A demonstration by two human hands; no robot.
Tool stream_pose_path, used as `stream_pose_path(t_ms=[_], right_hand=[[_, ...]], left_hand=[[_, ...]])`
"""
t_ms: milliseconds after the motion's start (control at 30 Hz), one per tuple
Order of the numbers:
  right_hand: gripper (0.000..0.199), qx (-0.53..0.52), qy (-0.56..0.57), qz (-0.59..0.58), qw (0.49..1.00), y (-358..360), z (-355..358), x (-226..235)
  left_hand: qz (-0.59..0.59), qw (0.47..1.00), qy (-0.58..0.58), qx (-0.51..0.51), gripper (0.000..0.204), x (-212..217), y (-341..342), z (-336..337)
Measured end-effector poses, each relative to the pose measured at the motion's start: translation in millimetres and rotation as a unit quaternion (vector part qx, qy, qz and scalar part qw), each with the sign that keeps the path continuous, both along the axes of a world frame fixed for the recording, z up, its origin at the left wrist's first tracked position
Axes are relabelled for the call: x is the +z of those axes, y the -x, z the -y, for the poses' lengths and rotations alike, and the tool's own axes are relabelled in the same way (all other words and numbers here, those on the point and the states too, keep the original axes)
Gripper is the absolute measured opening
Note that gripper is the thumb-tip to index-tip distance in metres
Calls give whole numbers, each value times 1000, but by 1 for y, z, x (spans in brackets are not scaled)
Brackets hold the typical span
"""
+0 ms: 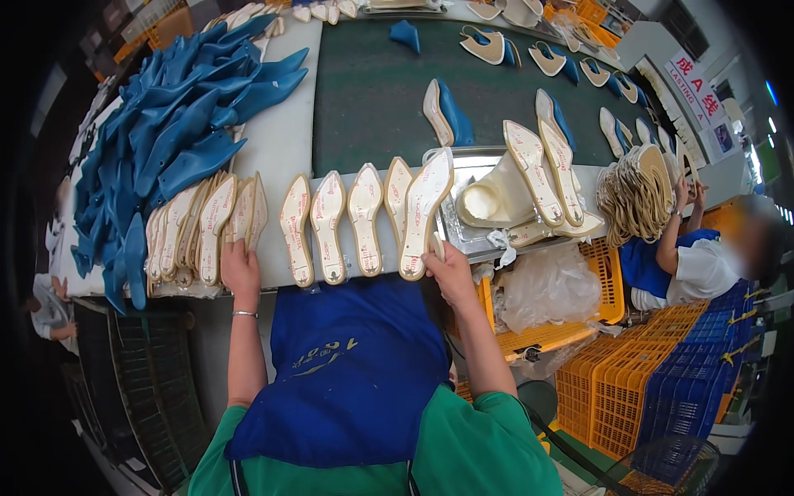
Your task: Applying glue to the edges of shoe insoles using a brush.
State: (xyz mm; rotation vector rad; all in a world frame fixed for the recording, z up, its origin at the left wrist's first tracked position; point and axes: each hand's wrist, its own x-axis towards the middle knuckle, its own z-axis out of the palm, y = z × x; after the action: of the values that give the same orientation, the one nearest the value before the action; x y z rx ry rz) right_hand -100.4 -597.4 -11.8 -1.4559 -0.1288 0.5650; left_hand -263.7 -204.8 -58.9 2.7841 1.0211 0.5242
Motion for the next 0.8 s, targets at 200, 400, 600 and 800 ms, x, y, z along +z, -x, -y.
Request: stream_pose_path(t_ms=[200,400,600,800], right_hand=[[12,28,11,6,1000,7,-20,7],[14,27,-11,-19,999,19,-30,4],[16,56,27,38,997,8,-6,-22],[9,123,36,34,991,6,-60,-9]], left_hand=[[298,949,92,-53,27,4,10,-11],[551,593,585,44,40,32,38,7],[542,422,718,-111,50,47,54,31],[602,370,697,-123,53,81,86,23]])
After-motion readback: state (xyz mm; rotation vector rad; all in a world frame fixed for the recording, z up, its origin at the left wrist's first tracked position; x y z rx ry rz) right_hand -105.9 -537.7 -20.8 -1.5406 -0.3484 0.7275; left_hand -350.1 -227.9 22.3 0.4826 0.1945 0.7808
